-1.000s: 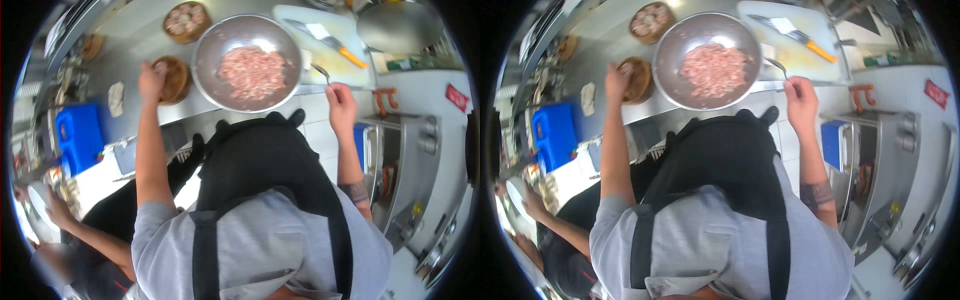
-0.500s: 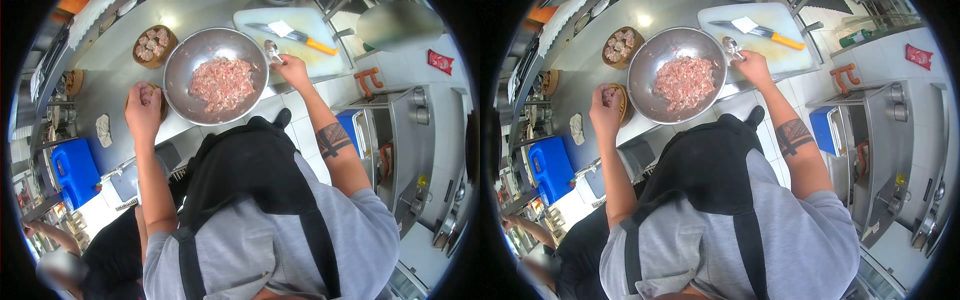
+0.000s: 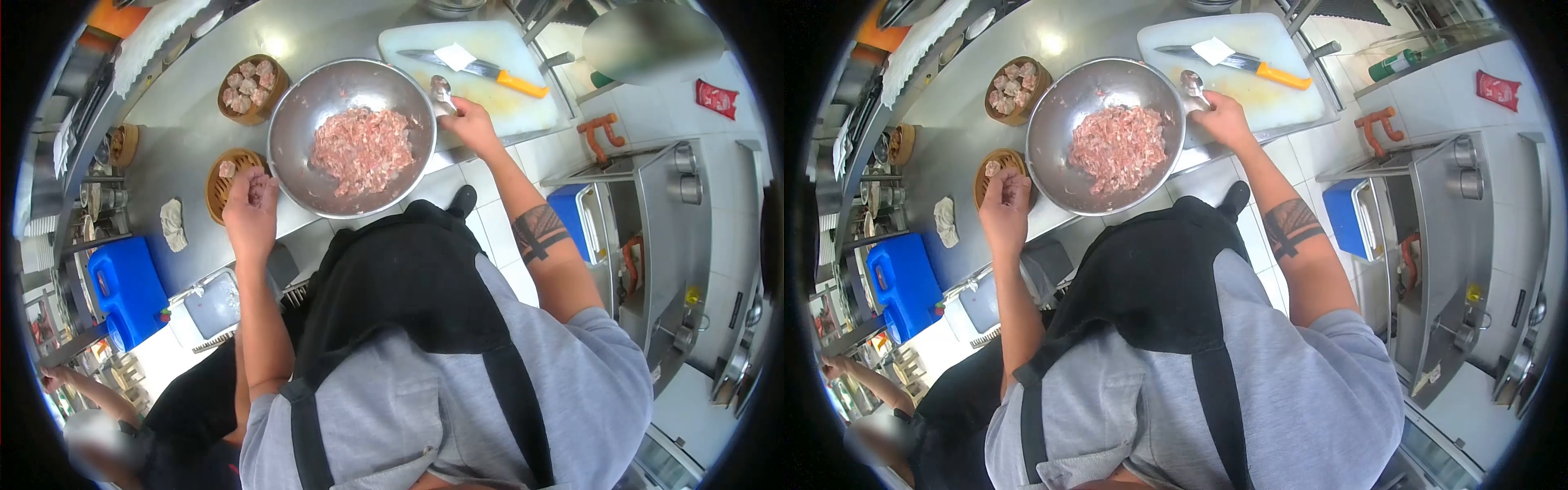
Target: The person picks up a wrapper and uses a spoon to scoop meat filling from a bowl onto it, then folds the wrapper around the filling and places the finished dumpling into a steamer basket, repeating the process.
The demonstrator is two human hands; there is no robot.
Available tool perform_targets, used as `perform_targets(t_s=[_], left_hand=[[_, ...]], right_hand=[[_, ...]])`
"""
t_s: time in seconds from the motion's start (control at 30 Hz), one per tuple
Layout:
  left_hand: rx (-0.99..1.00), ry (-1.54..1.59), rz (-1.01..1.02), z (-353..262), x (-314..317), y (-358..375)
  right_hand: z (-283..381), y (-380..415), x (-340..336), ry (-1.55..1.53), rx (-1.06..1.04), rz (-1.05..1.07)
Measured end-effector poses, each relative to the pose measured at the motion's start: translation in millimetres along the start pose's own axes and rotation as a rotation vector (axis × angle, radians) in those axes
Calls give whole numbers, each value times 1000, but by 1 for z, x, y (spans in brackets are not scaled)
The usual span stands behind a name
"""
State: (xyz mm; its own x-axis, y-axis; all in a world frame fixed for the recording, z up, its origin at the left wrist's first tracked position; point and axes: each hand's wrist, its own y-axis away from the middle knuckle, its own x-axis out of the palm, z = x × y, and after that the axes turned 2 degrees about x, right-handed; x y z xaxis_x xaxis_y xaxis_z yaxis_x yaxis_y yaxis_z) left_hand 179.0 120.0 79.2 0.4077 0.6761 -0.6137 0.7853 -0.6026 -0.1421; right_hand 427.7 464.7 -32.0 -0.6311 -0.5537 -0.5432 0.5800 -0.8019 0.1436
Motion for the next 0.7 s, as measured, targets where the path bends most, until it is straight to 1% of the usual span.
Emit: perform_targets(t_s=[0.03,0.07,0.13,0.17,0.2,0.27,0.3,0.33,0.37,0.4,0.47,0.53,0.6,0.7], left_hand=[[8,43,12,-4,4,0],[13,42,13,-9,7,0],[119,56,77,-21,15,1],[175,46,82,-23,24,1],[174,45,72,-32,33,0],[317,19,145,-55,54,2],[308,11,131,-68,64,3],[335,1,169,-81,75,4],[361,-9,205,-94,88,6],[345,-18,185,-103,102,9],[496,-11,219,-117,132,17],[459,-31,195,-139,158,31],[427,-44,175,-153,176,41],[322,-45,155,-167,195,53]], right_hand=[[-3,-4,2,-112,13,-31],[-7,-10,0,-114,13,-36],[1,-16,-9,51,20,-21],[4,-19,-11,51,17,-20],[6,-26,-13,77,12,16],[13,-38,-19,102,-10,63],[19,-40,-24,195,-42,101],[22,-42,-29,287,-75,142],[24,-43,-33,286,-90,159],[25,-45,-37,311,-101,189],[24,-57,-43,336,-144,247],[18,-66,-46,418,-235,282],[17,-72,-48,381,-246,338],[9,-79,-47,340,-300,360]])
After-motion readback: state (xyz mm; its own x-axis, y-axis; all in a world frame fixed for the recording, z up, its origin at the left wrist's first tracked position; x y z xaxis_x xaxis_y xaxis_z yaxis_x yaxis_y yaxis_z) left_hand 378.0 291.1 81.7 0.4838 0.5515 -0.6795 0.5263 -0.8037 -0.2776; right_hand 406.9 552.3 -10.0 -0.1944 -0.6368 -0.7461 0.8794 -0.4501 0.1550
